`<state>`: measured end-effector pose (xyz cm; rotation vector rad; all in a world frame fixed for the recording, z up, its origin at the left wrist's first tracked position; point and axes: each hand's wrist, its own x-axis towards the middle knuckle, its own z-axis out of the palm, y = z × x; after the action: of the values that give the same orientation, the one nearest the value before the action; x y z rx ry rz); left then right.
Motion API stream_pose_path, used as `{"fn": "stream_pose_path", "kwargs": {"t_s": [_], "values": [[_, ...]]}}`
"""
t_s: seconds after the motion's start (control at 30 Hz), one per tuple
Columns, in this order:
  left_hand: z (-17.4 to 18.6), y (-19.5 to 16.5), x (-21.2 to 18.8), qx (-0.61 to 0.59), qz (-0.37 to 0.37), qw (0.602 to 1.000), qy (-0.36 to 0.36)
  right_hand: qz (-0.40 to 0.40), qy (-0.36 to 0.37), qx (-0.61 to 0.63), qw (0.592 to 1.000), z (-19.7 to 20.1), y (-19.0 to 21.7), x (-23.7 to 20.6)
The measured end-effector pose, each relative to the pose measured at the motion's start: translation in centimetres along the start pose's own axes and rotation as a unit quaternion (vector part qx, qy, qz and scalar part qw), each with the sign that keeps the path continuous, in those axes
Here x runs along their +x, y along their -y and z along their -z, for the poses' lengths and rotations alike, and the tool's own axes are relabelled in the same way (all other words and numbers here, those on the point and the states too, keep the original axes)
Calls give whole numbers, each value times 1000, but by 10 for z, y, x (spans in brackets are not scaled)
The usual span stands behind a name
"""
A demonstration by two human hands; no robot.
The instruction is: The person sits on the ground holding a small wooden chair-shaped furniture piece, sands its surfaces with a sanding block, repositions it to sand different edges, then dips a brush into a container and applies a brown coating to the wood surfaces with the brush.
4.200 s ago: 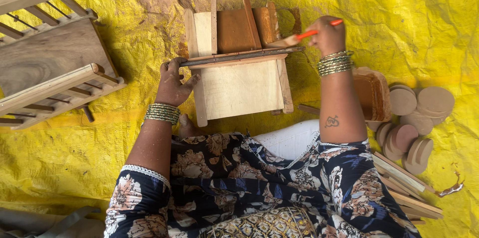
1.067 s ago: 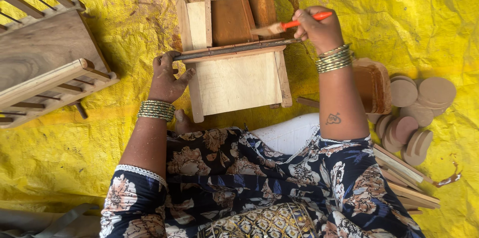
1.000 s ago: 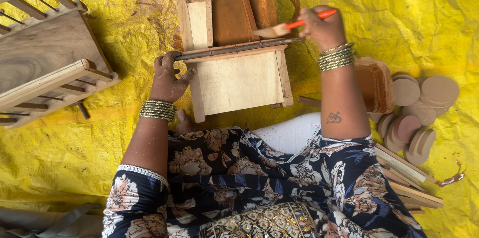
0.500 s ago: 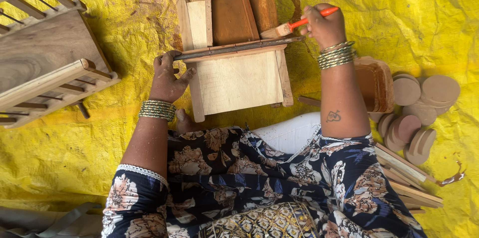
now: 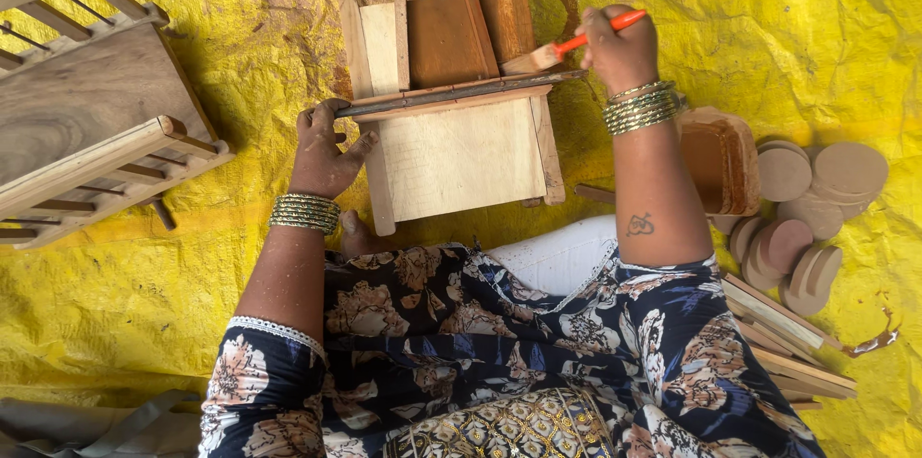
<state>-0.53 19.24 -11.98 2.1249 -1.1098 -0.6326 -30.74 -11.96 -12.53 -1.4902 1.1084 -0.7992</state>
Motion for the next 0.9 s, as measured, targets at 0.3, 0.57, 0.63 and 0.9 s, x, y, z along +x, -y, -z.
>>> {"fn": "stream_pose_path", "kwargs": {"t_s": [0.3, 0.57, 0.63, 0.9], "values": [[-3, 4, 0, 2, -17, 1000, -6, 125, 48, -63, 989, 13, 8, -13], [-1, 0, 0, 1, 1, 1000, 3, 105, 52, -37, 992, 9, 6, -8], [-1, -2, 0, -4, 1, 1000, 3, 122, 35, -90, 988, 25, 7, -4], [-2, -1, 0, 3, -7, 1000, 0, 225, -1, -130, 966, 30, 17, -11]]}}
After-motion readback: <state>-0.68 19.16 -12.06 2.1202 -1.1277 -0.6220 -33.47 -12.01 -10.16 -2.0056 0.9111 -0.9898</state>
